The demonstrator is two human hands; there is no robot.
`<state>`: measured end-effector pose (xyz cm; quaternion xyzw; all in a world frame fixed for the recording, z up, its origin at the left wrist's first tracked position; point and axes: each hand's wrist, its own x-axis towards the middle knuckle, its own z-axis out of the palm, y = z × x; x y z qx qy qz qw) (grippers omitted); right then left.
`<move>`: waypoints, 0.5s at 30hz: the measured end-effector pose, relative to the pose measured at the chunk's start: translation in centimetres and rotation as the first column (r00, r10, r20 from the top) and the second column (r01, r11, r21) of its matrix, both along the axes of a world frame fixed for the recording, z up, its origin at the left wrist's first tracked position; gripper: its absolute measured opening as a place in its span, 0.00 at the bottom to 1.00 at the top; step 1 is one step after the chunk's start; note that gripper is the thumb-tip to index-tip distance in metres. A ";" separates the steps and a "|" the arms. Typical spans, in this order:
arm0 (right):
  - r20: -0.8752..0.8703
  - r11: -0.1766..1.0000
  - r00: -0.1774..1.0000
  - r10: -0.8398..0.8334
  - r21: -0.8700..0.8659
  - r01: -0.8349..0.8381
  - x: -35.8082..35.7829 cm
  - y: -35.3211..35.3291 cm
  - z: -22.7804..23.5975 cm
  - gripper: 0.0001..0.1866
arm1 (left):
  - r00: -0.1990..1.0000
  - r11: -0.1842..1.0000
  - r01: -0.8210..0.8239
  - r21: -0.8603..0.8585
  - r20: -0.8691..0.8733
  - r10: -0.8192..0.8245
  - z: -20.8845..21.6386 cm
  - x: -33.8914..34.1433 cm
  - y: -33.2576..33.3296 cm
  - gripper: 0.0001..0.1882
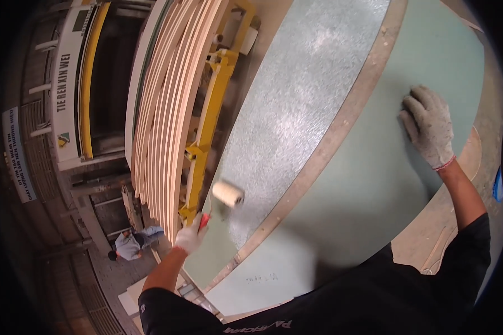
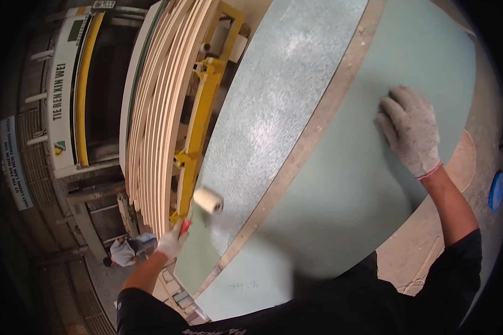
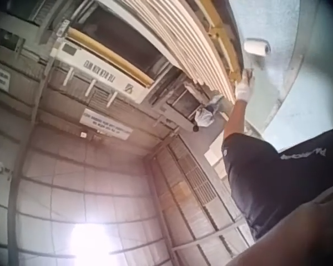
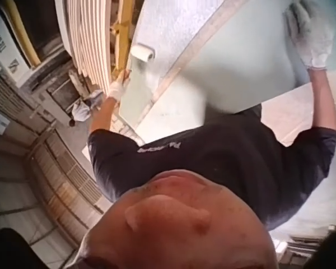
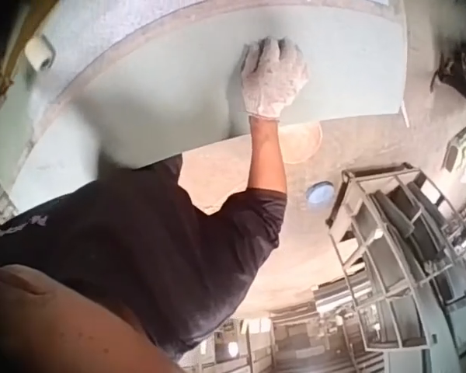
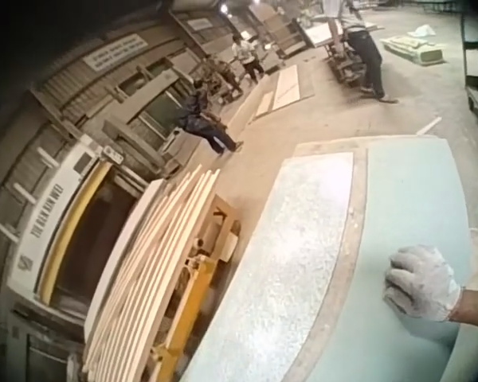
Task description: Apply a white liquid coating to large green composite panels using a paint roller.
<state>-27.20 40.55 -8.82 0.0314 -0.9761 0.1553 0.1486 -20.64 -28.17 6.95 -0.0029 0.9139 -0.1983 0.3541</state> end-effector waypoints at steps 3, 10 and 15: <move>0.019 0.999 0.999 0.042 -0.028 -0.042 -0.1 -0.3 0.1 0.15 | 0.999 0.999 0.027 0.046 -0.017 -0.027 -0.6 -4.2 2.8 0.35; -0.005 0.998 0.998 0.062 -0.025 -0.062 0.2 -0.6 0.1 0.15 | 0.915 0.881 0.323 0.345 -0.350 -0.199 -7.1 -31.9 31.8 0.34; -0.063 0.998 0.996 0.060 0.028 -0.058 -1.2 -0.7 -0.6 0.14 | 0.949 0.779 0.241 0.579 -0.307 -0.066 -6.9 -34.0 42.2 0.25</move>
